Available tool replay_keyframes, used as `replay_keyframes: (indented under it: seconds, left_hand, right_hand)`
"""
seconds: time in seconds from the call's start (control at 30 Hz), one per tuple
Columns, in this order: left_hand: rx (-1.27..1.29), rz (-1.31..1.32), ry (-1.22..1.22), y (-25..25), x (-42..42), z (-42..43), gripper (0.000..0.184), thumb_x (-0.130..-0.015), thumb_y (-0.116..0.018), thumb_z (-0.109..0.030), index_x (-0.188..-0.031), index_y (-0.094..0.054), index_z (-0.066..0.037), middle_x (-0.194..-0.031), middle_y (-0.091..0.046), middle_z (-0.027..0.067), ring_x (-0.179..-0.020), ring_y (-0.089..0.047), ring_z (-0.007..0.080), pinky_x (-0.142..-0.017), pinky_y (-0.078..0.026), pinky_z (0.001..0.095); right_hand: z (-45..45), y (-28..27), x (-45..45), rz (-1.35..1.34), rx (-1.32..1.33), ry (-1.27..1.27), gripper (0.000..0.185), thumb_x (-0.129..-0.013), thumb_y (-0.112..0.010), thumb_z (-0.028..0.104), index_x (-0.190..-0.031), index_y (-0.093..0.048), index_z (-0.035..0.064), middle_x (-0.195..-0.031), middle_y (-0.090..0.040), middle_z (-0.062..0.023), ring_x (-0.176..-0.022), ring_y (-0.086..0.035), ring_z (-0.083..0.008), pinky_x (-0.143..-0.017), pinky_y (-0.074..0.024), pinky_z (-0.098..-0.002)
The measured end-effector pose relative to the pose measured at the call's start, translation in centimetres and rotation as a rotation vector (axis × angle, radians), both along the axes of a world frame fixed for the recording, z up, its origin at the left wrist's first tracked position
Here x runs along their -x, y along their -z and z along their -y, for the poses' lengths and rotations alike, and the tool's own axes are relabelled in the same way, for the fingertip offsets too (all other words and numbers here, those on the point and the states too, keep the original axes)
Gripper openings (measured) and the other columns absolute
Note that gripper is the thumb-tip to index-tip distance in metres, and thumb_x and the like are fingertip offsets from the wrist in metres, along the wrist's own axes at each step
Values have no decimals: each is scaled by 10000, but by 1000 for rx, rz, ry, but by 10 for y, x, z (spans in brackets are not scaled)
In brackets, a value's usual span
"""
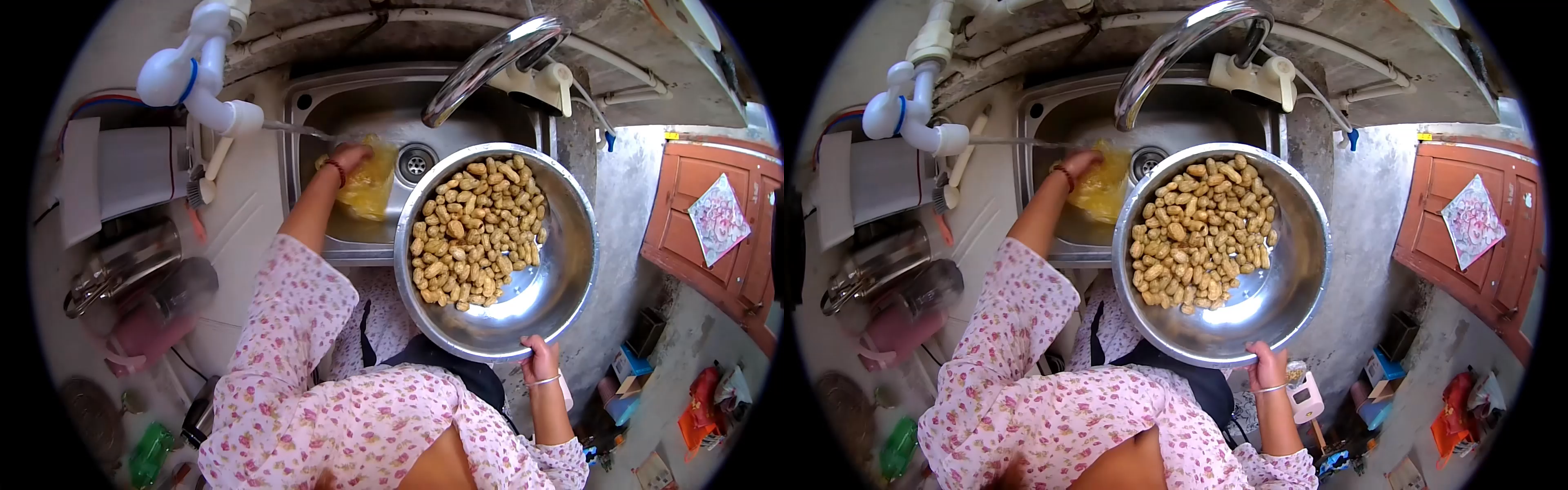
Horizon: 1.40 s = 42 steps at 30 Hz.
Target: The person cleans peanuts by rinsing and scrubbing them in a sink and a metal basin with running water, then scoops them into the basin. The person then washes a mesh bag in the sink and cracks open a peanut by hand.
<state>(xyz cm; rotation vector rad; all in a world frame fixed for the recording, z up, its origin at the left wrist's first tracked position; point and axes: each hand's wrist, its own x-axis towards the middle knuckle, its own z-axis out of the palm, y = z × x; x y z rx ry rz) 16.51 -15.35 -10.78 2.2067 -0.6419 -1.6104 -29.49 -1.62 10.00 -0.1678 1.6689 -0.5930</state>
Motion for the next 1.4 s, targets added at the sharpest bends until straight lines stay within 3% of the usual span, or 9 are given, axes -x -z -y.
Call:
replay_keyframes:
  seconds: [0.17,0.37,0.5,0.53,0.63,0.97,1.2,1.33,1.4]
  left_hand:
    - [415,-706,-379,-84,-13,-23,141,-857,-570,-162,-962,-587,-70,-972,-592,48,-930,-559,184,-790,-468,324]
    - [668,-882,-720,-130,-12,-36,140,-911,-482,-112,-1015,-558,-58,-983,-591,47,-934,-570,181,-837,-457,338]
    - [664,-364,-607,-91,-35,-34,187,-868,-485,-91,-1030,-557,-29,-1030,-598,96,-984,-577,219,-830,-466,341]
    - [415,352,-169,-85,-39,-31,241,-803,-485,-53,-1030,-551,-9,-1028,-590,162,-961,-571,271,-833,-460,358]
    - [833,1149,276,-87,-15,-32,337,-728,-529,4,-1064,-551,9,-1018,-594,156,-954,-561,319,-832,-448,388]
    - [832,988,864,97,21,1,227,-757,-515,-152,-909,-606,-11,-1001,-595,218,-957,-555,368,-830,-431,478]
    - [135,-134,-152,-21,-1,8,486,-881,-427,-402,-997,-611,33,-972,-637,207,-899,-604,300,-793,-438,405]
    - [195,199,187,-39,-24,-10,487,-913,-434,-402,-1083,-586,28,-1039,-627,97,-1015,-556,199,-891,-400,335]
    - [210,-68,-39,-67,-17,-14,450,-919,-451,-351,-1129,-554,34,-1126,-591,98,-1104,-512,202,-945,-367,320]
  right_hand:
    - [2,-2,0,50,13,-29,263,-690,-535,-38,-951,-510,-60,-695,-572,-92,-463,-575,-187,-364,-491,-265]
    - [3,-3,0,50,34,-21,294,-687,-528,-44,-977,-493,-78,-706,-577,-111,-462,-581,-206,-370,-519,-298]
    - [2,-5,-2,25,2,-26,299,-694,-525,-40,-990,-492,-58,-698,-573,-96,-476,-578,-194,-361,-488,-288]
    - [4,-10,-6,25,9,-18,295,-690,-525,-43,-982,-486,-73,-701,-572,-110,-468,-578,-205,-368,-507,-297]
    - [8,-8,-7,41,25,-8,294,-686,-525,-46,-972,-478,-90,-701,-567,-122,-460,-577,-219,-378,-528,-310]
    - [2,-6,-5,-20,18,23,362,-691,-515,-45,-1050,-466,-40,-727,-567,-105,-484,-579,-222,-386,-509,-319]
    - [1,-2,4,44,-38,-11,319,-685,-533,-52,-1003,-499,-36,-754,-577,-92,-561,-604,-210,-456,-524,-305]
    - [-3,-1,5,25,-35,6,297,-690,-531,-51,-985,-508,-30,-712,-575,-83,-512,-586,-198,-412,-499,-296]
    - [2,0,4,16,-27,-4,278,-694,-530,-49,-971,-511,-36,-698,-574,-83,-506,-583,-194,-400,-489,-285]
